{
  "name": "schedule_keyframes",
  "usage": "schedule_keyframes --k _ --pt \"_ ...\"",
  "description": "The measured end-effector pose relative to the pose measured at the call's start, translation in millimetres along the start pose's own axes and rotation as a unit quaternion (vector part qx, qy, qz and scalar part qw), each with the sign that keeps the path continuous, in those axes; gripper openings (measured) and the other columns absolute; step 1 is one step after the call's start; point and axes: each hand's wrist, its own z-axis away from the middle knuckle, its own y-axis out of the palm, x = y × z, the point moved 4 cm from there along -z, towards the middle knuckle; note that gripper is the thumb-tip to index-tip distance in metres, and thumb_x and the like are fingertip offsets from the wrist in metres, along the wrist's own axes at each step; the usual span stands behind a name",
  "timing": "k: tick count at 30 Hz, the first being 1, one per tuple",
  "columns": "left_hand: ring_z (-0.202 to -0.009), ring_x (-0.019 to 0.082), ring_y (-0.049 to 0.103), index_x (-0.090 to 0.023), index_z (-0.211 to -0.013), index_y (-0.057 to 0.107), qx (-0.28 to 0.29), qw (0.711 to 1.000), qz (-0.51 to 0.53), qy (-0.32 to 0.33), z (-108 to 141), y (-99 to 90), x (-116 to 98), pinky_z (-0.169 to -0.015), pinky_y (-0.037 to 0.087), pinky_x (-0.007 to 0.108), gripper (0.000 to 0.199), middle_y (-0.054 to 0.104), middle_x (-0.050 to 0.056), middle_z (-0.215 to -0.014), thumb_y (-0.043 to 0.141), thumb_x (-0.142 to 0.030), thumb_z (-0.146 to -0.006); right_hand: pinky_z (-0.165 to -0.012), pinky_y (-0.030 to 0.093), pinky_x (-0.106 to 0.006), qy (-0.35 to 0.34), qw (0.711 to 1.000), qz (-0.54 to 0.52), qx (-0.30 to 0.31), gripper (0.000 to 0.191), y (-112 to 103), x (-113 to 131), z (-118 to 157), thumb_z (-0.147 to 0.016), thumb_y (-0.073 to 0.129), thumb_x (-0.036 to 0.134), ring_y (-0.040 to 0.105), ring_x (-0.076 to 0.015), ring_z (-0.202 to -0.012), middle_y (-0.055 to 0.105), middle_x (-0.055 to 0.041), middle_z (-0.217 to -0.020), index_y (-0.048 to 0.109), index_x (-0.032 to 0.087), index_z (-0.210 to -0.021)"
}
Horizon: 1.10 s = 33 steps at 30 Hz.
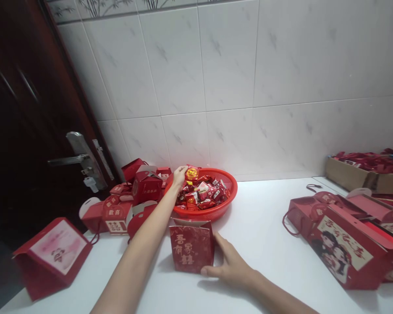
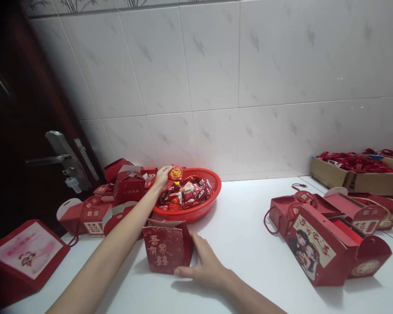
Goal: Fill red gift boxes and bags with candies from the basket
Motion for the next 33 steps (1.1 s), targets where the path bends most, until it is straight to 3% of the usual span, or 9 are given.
schedule_keyframes --k 7,9,12,15,18,21,23,27,33 --pt "-0.089 0.024 0.067 -0.017 -0.083 0.070 0.015 0.985 -0.171 0.019 6 -6.5 2 -0.087 0.051 0.036 0.012 0.073 0.008 -0.084 0.068 -0.019 -0.071 -0.103 0.045 -0.045 0.000 1.000 -0.009 0.013 0.078 0 6 -1 -0.072 0.082 0.046 0.058 -0.0315 -0.119 0.061 -0.0105 -0.135 0.050 0.024 -0.140" --pt "-0.098 0.026 0.066 -0.018 -0.087 0.071 0.048 0.974 -0.219 0.044 12 -3.0 -1 -0.094 0.048 0.037 0.017 0.075 0.009 -0.092 0.065 -0.014 -0.071 -0.104 0.045 -0.045 -0.001 1.000 -0.008 0.012 0.079 0 5 -1 -0.072 0.081 0.046 0.058 -0.0310 -0.120 0.061 -0.0105 -0.136 0.049 0.024 -0.141" --pt "-0.103 0.025 0.066 -0.018 -0.091 0.074 0.150 0.947 -0.268 0.090 24 14.3 -5 -0.098 0.047 0.034 0.022 0.076 0.008 -0.101 0.063 -0.015 -0.073 -0.104 0.044 -0.047 0.005 1.000 -0.002 0.007 0.080 0 4 0 -0.072 0.081 0.047 0.058 -0.0320 -0.120 0.060 -0.0115 -0.137 0.049 0.023 -0.141" --pt "-0.105 0.026 0.067 -0.020 -0.094 0.076 0.272 0.908 -0.297 0.115 40 36.1 -5 -0.099 0.047 0.032 0.026 0.076 0.006 -0.107 0.069 -0.020 -0.068 -0.104 0.044 -0.048 0.009 1.000 -0.003 0.012 0.081 0 3 -1 -0.071 0.081 0.048 0.057 -0.0331 -0.122 0.059 -0.0128 -0.139 0.049 0.022 -0.141" --pt "-0.125 0.032 0.058 -0.018 -0.115 0.071 0.374 0.835 -0.377 0.141 54 51.5 -3 -0.109 0.040 0.040 0.050 0.067 0.011 -0.131 0.076 -0.027 -0.066 -0.104 0.044 -0.048 0.009 1.000 -0.011 0.018 0.079 0 4 -1 -0.071 0.082 0.047 0.057 -0.0333 -0.122 0.059 -0.0123 -0.139 0.050 0.023 -0.140" --pt "-0.141 0.035 0.042 -0.017 -0.138 0.055 0.401 0.772 -0.470 0.148 58 55.3 -2 -0.115 0.033 0.044 0.073 0.048 0.015 -0.151 0.075 -0.032 -0.070 -0.104 0.045 -0.048 0.008 1.000 -0.015 0.015 0.080 0 5 -1 -0.071 0.082 0.046 0.057 -0.0334 -0.122 0.059 -0.0126 -0.138 0.049 0.023 -0.140" --pt "-0.137 0.035 0.047 -0.017 -0.141 0.053 0.386 0.771 -0.489 0.130 56 54.2 -2 -0.112 0.038 0.043 0.077 0.051 0.016 -0.149 0.076 -0.034 -0.069 -0.104 0.045 -0.048 0.010 1.000 -0.015 0.012 0.080 0 5 -1 -0.072 0.082 0.045 0.057 -0.0330 -0.122 0.058 -0.0127 -0.139 0.049 0.024 -0.141" --pt "-0.118 0.032 0.063 -0.017 -0.130 0.062 0.363 0.789 -0.482 0.118 52 52.7 -3 -0.099 0.049 0.036 0.066 0.066 0.013 -0.131 0.076 -0.026 -0.066 -0.104 0.045 -0.049 0.015 1.000 -0.012 0.016 0.079 0 5 -1 -0.072 0.082 0.045 0.057 -0.0325 -0.121 0.059 -0.0125 -0.138 0.049 0.024 -0.140" --pt "-0.100 0.023 0.071 -0.018 -0.109 0.075 0.324 0.827 -0.443 0.123 46 44.4 -6 -0.088 0.052 0.026 0.042 0.077 0.006 -0.108 0.058 -0.009 -0.072 -0.104 0.044 -0.047 0.026 1.000 -0.013 0.013 0.078 1 7 -1 -0.073 0.082 0.046 0.057 -0.0313 -0.121 0.058 -0.0127 -0.139 0.049 0.024 -0.140"
